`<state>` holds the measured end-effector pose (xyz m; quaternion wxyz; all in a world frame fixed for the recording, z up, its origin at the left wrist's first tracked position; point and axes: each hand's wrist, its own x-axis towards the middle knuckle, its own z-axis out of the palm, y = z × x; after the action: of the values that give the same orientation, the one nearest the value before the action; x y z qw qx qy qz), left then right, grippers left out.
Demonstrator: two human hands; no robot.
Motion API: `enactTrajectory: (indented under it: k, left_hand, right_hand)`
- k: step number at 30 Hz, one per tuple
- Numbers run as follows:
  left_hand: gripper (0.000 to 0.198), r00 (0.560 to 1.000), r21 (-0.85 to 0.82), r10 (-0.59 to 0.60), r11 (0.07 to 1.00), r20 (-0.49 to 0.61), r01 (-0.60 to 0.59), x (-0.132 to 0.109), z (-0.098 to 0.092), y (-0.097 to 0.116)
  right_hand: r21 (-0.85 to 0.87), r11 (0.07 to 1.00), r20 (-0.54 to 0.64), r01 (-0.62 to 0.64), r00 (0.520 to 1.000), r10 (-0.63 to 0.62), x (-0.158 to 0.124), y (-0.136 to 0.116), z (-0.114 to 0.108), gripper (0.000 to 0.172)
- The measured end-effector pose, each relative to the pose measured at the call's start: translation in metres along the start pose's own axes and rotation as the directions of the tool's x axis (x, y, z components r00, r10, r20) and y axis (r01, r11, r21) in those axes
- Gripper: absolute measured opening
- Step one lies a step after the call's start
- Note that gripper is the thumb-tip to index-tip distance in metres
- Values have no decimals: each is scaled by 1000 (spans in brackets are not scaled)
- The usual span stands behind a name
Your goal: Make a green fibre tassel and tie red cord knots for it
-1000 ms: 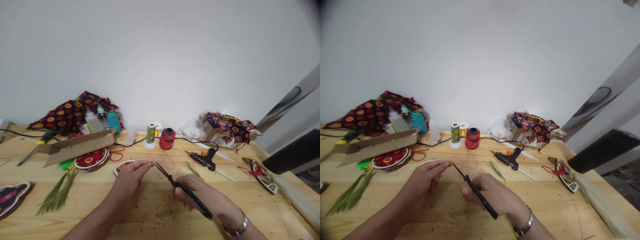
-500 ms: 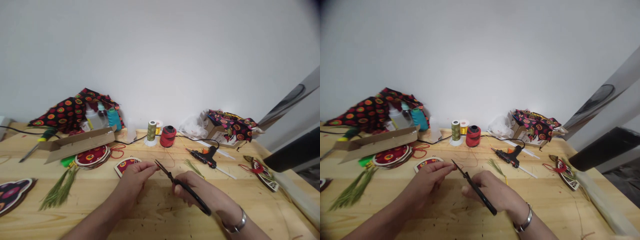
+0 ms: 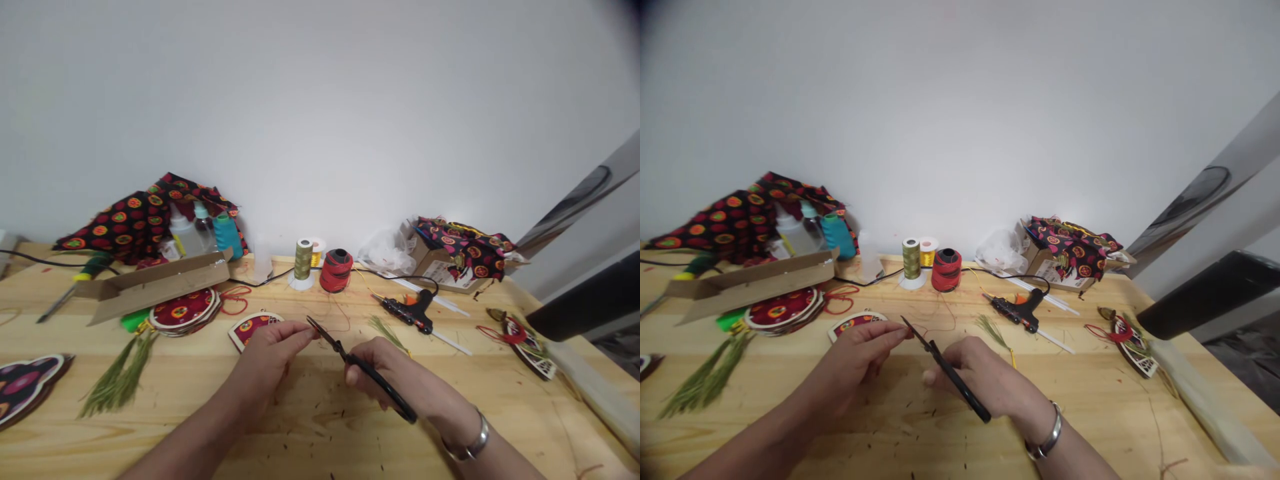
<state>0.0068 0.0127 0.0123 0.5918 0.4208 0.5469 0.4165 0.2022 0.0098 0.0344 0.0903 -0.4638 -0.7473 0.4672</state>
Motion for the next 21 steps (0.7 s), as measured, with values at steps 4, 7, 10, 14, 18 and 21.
enactTrajectory:
  k: [4, 7, 10, 14, 18, 21]
  left_hand:
    - [28, 1000, 10, -12, 1000, -1, 12, 0, 0, -1]
    - [28, 1000, 16, -5, 1000, 2, 5, 1, 0, -2]
    - [30, 1000, 36, -12, 999, -8, 13, 3, -1, -4]
    - [31, 1000, 40, -16, 999, -11, 17, 5, -2, -7]
    - [30, 1000, 31, -18, 999, -6, 18, 5, -3, -9]
    - [29, 1000, 26, -3, 1000, -11, 3, 6, -2, -9]
  right_hand:
    - [0, 1000, 2, -8, 1000, 8, 1, -1, -2, 45]
    - [-2, 1000, 5, -15, 1000, 15, 1, 0, -2, 44]
    - [9, 1000, -6, -20, 1000, 20, 1, 1, -1, 45]
    - [29, 999, -9, -37, 999, 37, 2, 2, 1, 45]
    - [45, 999, -8, -25, 1000, 26, 3, 4, 0, 38]
    - [52, 999, -3, -16, 1000, 16, 4, 5, 0, 33]
